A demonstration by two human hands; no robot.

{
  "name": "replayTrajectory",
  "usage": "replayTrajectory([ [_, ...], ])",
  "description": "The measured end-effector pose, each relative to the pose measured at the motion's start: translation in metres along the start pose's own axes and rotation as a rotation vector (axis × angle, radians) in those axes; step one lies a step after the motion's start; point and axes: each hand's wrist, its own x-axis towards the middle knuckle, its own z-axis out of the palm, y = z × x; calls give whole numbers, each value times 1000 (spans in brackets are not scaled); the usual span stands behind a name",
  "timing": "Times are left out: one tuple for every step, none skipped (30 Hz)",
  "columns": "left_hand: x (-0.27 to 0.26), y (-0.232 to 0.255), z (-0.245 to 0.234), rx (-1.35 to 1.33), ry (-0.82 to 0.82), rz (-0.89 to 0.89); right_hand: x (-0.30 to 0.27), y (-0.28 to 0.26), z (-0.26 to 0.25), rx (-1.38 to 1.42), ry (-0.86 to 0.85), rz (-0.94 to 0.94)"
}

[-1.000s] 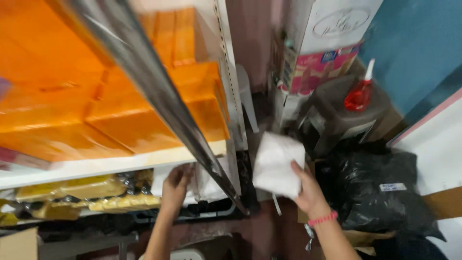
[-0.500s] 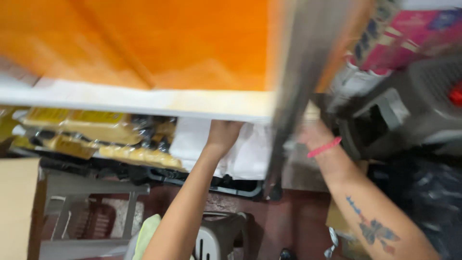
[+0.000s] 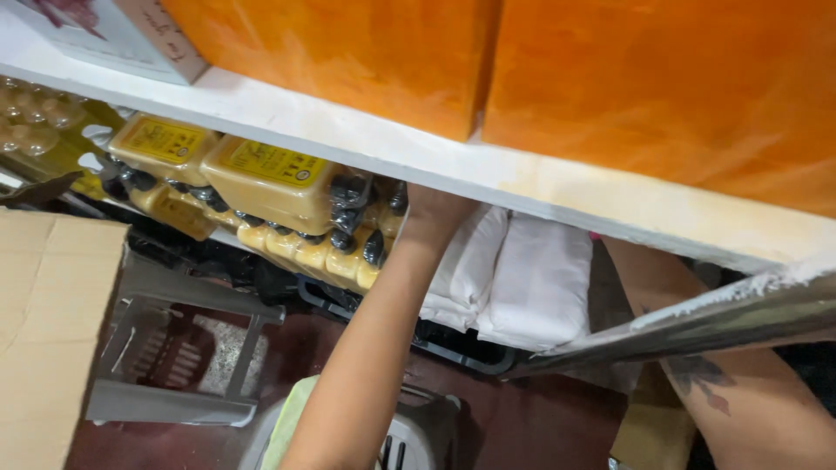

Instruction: The person sorts various cosmetic products from a cardboard box, wipes them with a cloth, and organizes them onto white shelves. They then use a pen to write on a notepad located on the shelf.

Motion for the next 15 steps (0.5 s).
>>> replayTrajectory([
  [1, 3, -15, -35, -9, -27, -1, 4, -5, -30, 10, -8],
  [2, -1, -14, -29, -1, -24, 6, 18, -12, -56, 21, -23],
  [2, -6, -10, -44, 0, -38, 14, 31, -20, -82, 33, -37],
  [-1, -8, -6, -62, -6, -56, 19, 44, -30, -110, 46, -45],
  [-8, -10, 3, 5, 8, -53, 25, 54, -35, -138, 60, -52],
  [-14, -10, 13, 11, 9, -54, 29, 65, -42, -167, 70, -60],
  [-19, -7, 24, 38, 39, -80, 30, 74, -50, -196, 79, -67],
  [-21, -4, 37, 65, 74, -101, 34, 80, -56, -222, 90, -80],
  [-23, -3, 43, 73, 79, -99, 38, 87, -63, -247, 100, -93],
  [-25, 1, 49, 10, 74, -156, 38, 93, -72, -273, 115, -101],
  [-26, 5, 53, -54, 69, -214, 37, 99, -82, -299, 130, -109],
  [-22, 4, 32, -51, 77, -210, 32, 100, -80, -324, 145, -122],
  [-17, 2, 11, -95, -181, -282, 29, 97, -79, -348, 160, -136],
  [-14, 2, -12, -141, -443, -356, 25, 88, -82, -378, 176, -147],
  [-11, 3, -36, -188, -706, -425, 23, 75, -86, -408, 191, -157],
])
